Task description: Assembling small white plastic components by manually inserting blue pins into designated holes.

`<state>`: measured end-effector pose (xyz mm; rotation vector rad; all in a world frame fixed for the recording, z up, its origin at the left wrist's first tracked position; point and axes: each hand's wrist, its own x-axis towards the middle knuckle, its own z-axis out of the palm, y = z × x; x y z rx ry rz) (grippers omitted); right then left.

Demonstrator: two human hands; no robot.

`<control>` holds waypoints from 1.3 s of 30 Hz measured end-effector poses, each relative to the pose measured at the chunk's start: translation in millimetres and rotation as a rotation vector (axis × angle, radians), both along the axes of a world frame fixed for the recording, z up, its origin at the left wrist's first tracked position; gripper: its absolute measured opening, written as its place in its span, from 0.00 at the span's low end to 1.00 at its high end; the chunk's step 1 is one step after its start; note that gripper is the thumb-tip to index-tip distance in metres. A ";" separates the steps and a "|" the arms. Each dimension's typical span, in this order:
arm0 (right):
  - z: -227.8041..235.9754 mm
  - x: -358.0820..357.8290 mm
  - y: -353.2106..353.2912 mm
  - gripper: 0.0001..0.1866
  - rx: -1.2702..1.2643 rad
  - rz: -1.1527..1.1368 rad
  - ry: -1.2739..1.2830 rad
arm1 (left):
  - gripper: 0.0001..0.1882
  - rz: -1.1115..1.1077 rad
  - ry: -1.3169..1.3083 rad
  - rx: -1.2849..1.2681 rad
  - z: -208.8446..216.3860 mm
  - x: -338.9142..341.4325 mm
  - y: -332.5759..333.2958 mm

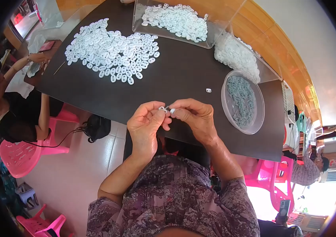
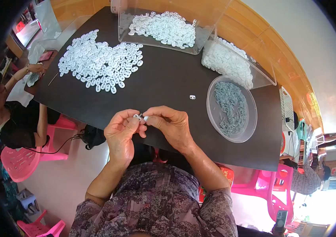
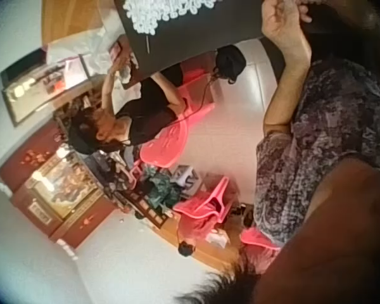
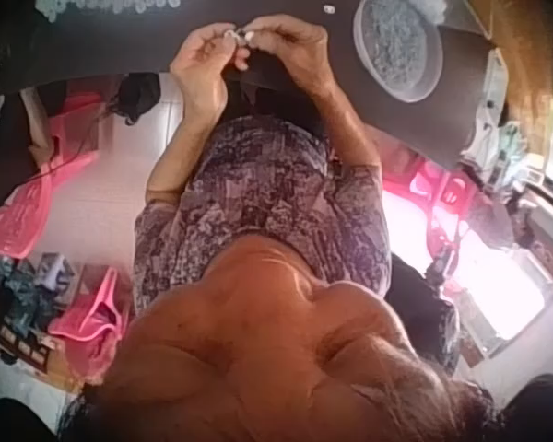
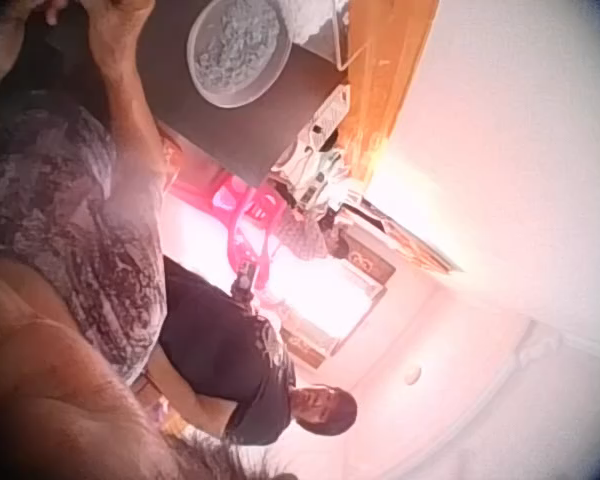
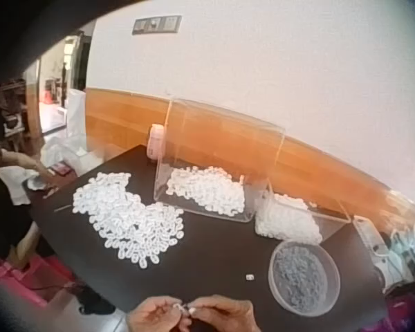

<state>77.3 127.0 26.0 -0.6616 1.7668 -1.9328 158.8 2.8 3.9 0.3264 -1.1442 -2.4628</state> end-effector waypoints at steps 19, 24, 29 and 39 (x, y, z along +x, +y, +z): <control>0.5 14.8 2.9 0.11 -0.055 -0.129 -0.220 | 0.08 0.104 0.060 -0.076 -5.7 4.2 13.0; -4.2 18.1 1.9 0.11 -0.085 -0.139 -0.192 | 0.09 0.088 0.055 -0.058 -6.6 5.7 15.9; -8.5 18.8 7.9 0.11 -0.019 -0.147 -0.215 | 0.09 0.040 0.036 -0.043 -7.3 7.2 12.0; -3.0 3.3 14.4 0.09 0.029 -0.119 -0.107 | 0.10 -0.046 -0.076 -0.212 -5.9 11.4 12.7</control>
